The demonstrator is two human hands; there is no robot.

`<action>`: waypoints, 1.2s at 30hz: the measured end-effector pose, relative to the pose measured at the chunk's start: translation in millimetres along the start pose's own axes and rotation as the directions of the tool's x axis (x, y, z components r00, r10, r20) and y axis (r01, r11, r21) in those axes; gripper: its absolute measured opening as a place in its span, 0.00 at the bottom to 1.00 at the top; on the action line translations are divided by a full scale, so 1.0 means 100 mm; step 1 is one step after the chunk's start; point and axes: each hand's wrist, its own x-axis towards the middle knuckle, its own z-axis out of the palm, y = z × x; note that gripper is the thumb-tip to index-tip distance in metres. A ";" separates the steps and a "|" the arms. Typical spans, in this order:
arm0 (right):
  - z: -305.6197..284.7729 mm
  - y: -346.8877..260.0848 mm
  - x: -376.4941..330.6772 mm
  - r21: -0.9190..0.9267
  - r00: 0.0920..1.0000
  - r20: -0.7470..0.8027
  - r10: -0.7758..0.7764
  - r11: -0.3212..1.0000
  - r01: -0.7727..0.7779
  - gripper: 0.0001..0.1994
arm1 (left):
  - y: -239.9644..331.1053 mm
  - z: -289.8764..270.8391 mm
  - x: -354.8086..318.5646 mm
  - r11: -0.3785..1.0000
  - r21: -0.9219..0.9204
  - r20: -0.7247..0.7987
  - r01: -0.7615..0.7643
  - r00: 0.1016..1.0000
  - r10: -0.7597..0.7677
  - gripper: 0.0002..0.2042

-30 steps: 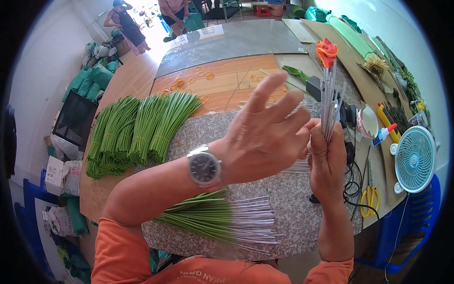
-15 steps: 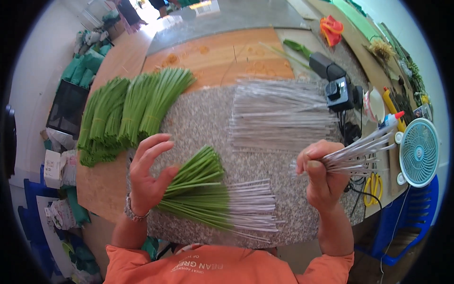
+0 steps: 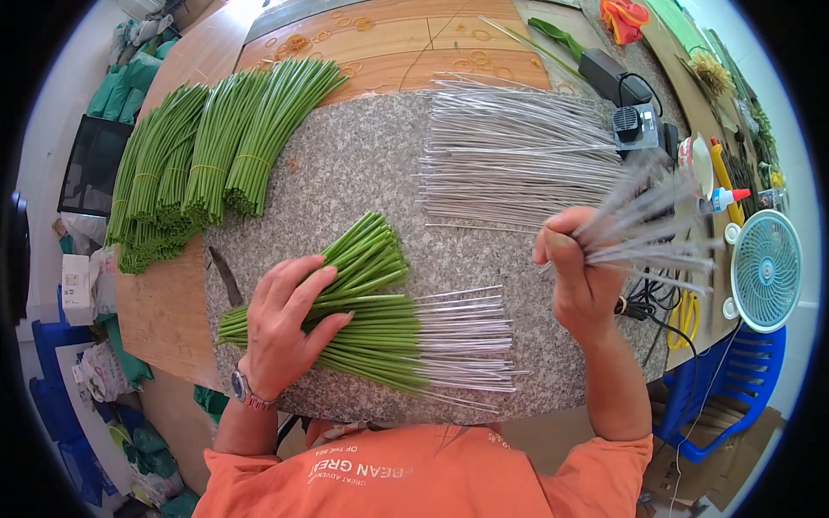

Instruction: The person untangles a power cord and then inserts white plastic rods one at a time into green plastic tubes.

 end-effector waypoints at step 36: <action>0.21 -0.19 0.08 -0.591 0.867 0.471 0.162 0.787 0.175 0.27 | -0.03 0.13 0.13 0.997 0.071 -0.025 0.032 0.999 -0.030 0.18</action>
